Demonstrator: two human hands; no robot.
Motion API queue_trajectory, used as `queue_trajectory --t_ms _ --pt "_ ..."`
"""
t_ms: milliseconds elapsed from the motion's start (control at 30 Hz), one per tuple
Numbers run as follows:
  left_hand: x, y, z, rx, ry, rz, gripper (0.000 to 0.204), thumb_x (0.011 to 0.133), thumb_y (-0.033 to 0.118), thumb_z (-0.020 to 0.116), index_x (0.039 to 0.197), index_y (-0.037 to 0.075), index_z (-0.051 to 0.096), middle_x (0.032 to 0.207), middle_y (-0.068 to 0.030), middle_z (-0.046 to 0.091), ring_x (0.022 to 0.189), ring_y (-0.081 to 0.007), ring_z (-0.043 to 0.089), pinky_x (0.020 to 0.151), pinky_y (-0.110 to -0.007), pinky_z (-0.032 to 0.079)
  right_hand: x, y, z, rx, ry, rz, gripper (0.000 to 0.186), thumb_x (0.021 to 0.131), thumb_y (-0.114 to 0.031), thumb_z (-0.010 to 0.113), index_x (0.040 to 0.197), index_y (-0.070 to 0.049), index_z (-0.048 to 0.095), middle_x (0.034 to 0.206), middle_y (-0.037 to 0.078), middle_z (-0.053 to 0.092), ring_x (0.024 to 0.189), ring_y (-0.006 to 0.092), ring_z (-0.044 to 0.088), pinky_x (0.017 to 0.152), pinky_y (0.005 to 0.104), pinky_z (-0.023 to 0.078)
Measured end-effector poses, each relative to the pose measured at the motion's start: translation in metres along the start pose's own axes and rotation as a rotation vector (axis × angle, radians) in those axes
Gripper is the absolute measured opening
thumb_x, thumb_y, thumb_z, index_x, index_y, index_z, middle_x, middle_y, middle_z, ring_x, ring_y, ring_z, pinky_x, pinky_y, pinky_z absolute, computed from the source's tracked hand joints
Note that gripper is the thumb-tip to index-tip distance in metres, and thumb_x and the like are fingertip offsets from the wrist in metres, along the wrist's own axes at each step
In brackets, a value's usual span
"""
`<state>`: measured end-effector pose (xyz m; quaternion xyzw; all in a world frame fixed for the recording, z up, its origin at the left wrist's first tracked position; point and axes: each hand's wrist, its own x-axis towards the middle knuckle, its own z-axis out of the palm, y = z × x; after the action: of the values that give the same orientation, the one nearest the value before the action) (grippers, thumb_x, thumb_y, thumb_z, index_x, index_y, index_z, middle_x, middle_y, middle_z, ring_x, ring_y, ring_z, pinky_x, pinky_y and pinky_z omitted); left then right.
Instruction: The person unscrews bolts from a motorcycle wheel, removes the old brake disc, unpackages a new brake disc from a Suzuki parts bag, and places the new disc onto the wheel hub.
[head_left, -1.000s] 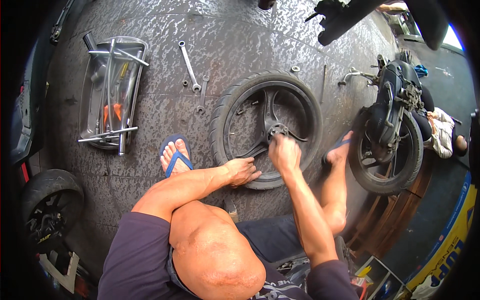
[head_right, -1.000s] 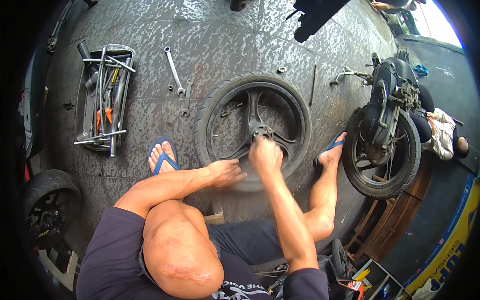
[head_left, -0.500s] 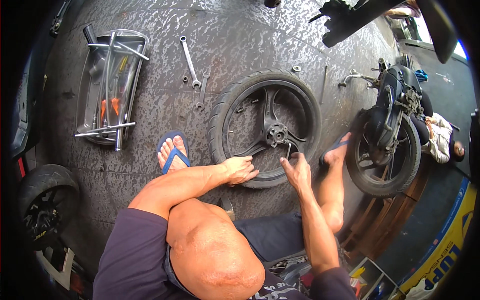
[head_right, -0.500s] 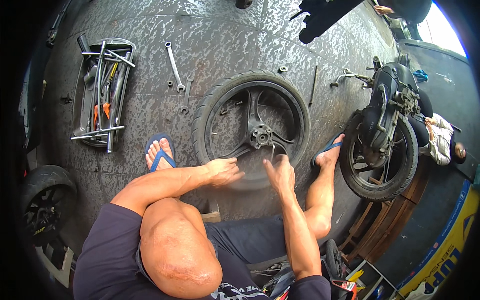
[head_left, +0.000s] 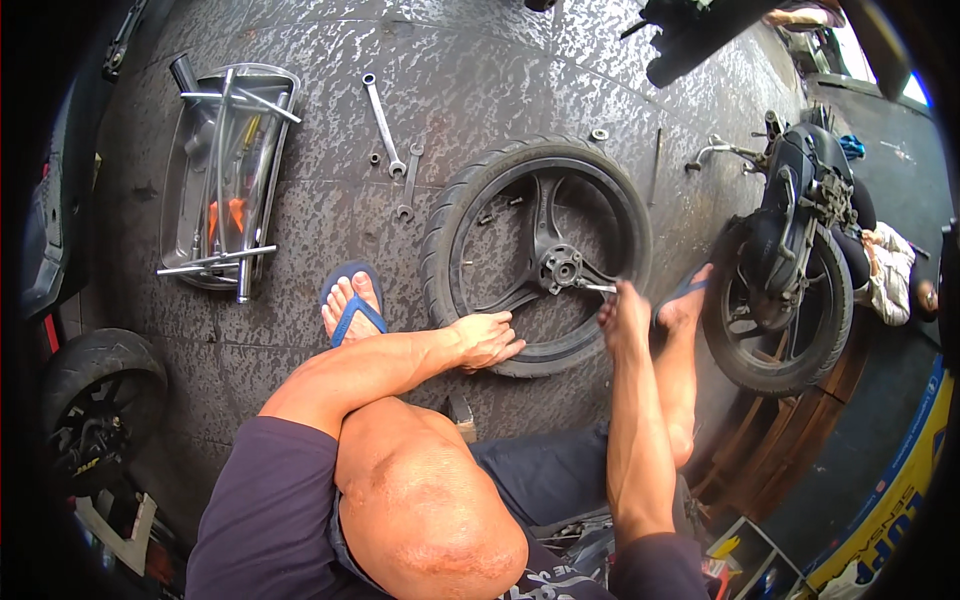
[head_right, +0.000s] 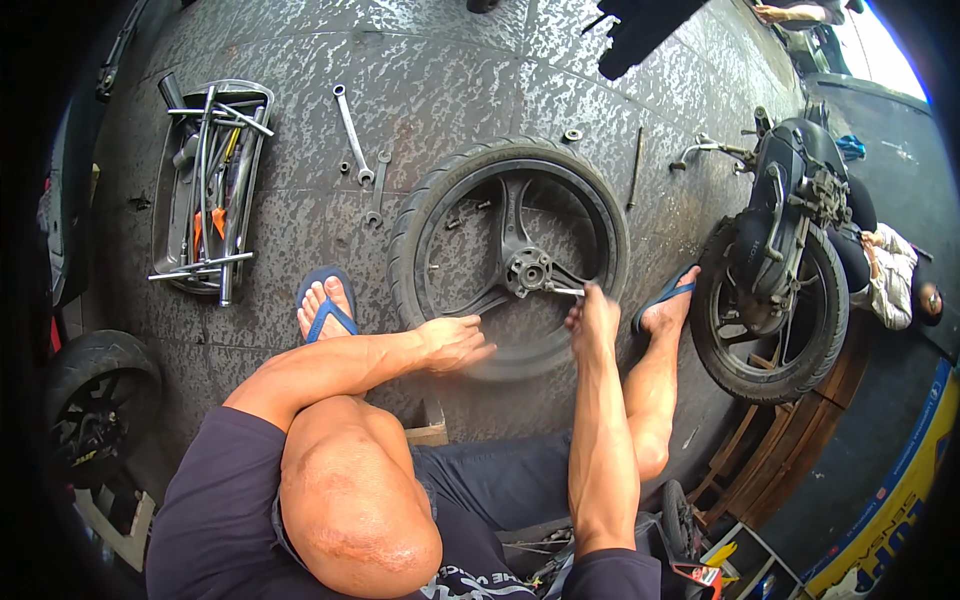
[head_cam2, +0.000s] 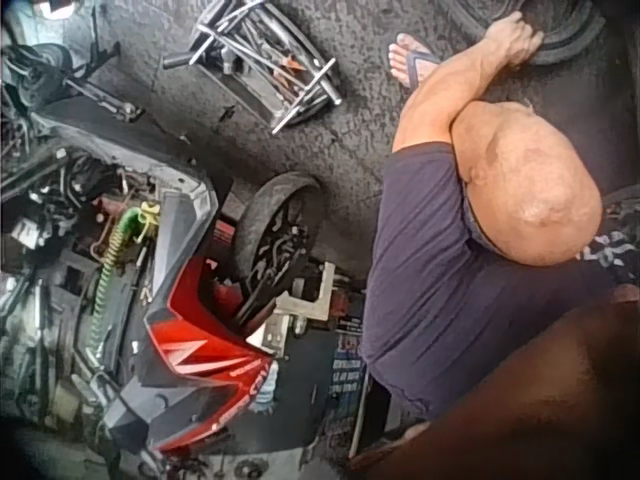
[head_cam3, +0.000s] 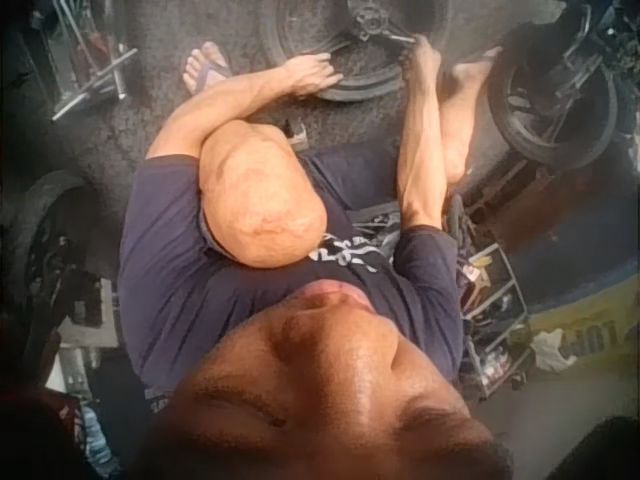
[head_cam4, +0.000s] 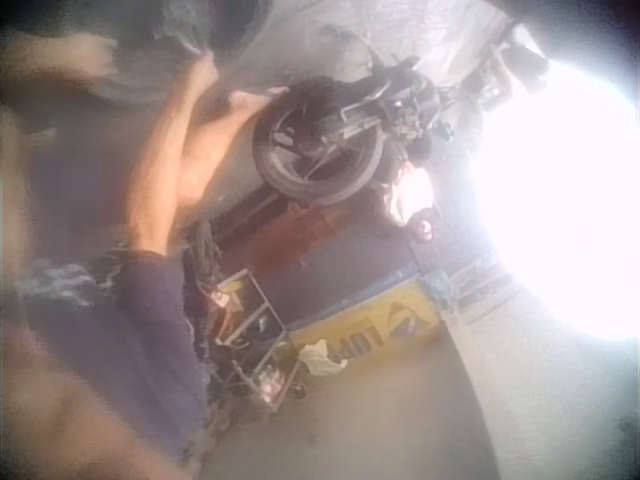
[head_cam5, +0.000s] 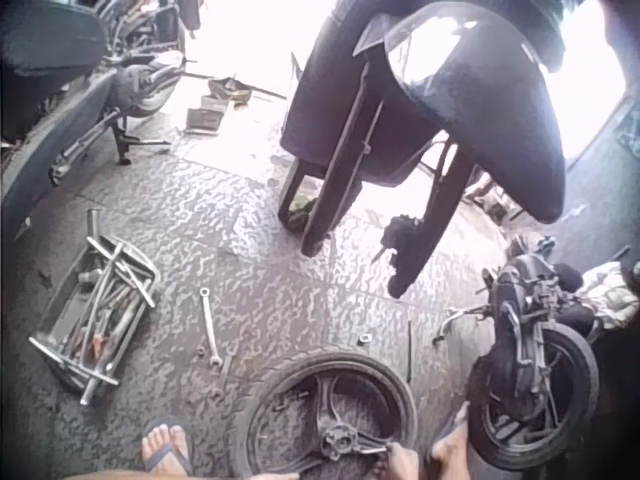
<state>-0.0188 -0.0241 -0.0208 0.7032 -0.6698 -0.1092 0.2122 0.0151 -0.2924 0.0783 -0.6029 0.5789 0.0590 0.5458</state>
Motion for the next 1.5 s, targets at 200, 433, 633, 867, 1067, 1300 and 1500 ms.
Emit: queue_trajectory --t_ms 200,433,633,867,1067,1300,1500 --pt "0.003 0.001 -0.003 0.052 -0.007 0.024 0.049 0.089 0.019 0.054 0.135 0.002 0.056 0.089 -0.0056 0.063 0.085 -0.0194 0.064 0.102 -0.036 0.038 -0.061 -0.022 0.087 -1.303 0.024 -0.894 0.022 0.087 -0.021 0.058 0.084 -0.004 0.072 0.087 0.027 0.071 0.083 0.0465 0.07 0.08 0.0531 0.059" --pt "-0.003 0.004 0.004 -0.016 0.021 0.006 0.049 0.087 0.018 0.056 0.133 0.001 0.057 0.086 -0.0064 0.063 0.084 -0.0208 0.064 0.1 -0.037 0.04 -0.065 0.013 -0.003 -1.357 -0.157 -0.513 0.031 0.086 -0.021 0.056 0.102 -0.008 0.078 0.096 0.029 0.07 0.097 0.0453 0.07 0.091 0.0509 0.055" --pt "0.003 0.002 -0.002 -0.022 0.016 0.01 0.051 0.086 0.021 0.06 0.133 0.001 0.057 0.086 -0.0057 0.064 0.085 -0.0198 0.065 0.099 -0.036 0.04 -0.02 -0.018 0.002 -0.698 -0.051 -0.164 0.029 0.091 -0.023 0.057 0.08 0.002 0.067 0.059 0.003 0.052 0.047 0.0135 0.046 0.043 0.0307 0.037" --pt "0.005 0.0 0.003 0.002 0.028 0.021 0.051 0.087 0.023 0.057 0.134 0.002 0.057 0.088 -0.005 0.064 0.085 -0.0191 0.065 0.102 -0.037 0.039 -0.01 0.003 0.034 -0.841 0.182 -0.684 0.018 0.085 -0.015 0.064 0.091 0.001 0.068 0.079 0.023 0.069 0.08 0.0381 0.071 0.072 0.0483 0.053" --pt "0.001 0.001 0.012 0.041 0.044 0.024 0.05 0.089 0.021 0.054 0.134 0.002 0.056 0.091 -0.0055 0.064 0.087 -0.0198 0.065 0.104 -0.038 0.039 -0.077 -0.001 0.057 -1.272 -0.169 -1.008 0.026 0.082 -0.008 0.056 0.104 -0.008 0.07 0.091 0.024 0.071 0.085 0.045 0.069 0.078 0.0549 0.054" --pt "0.003 0.001 0.009 -0.035 0.046 0.007 0.046 0.089 0.018 0.054 0.132 0.002 0.057 0.089 -0.0067 0.064 0.086 -0.0218 0.065 0.103 -0.038 0.04 -0.087 0.007 0.036 -0.904 -0.26 -0.774 0.027 0.092 -0.025 0.065 0.104 -0.002 0.069 0.087 0.024 0.072 0.081 0.037 0.072 0.075 0.0471 0.056" --pt "0.001 0.003 0.003 0.003 -0.023 0.001 0.05 0.088 0.021 0.056 0.134 0.002 0.056 0.089 -0.0053 0.064 0.087 -0.0204 0.065 0.104 -0.039 0.039 -0.064 0.031 0.041 -0.229 -0.205 -0.018 0.034 0.093 -0.029 0.071 0.105 0.0 0.059 0.08 0.008 0.063 0.074 0.0173 0.063 0.063 0.0334 0.052"
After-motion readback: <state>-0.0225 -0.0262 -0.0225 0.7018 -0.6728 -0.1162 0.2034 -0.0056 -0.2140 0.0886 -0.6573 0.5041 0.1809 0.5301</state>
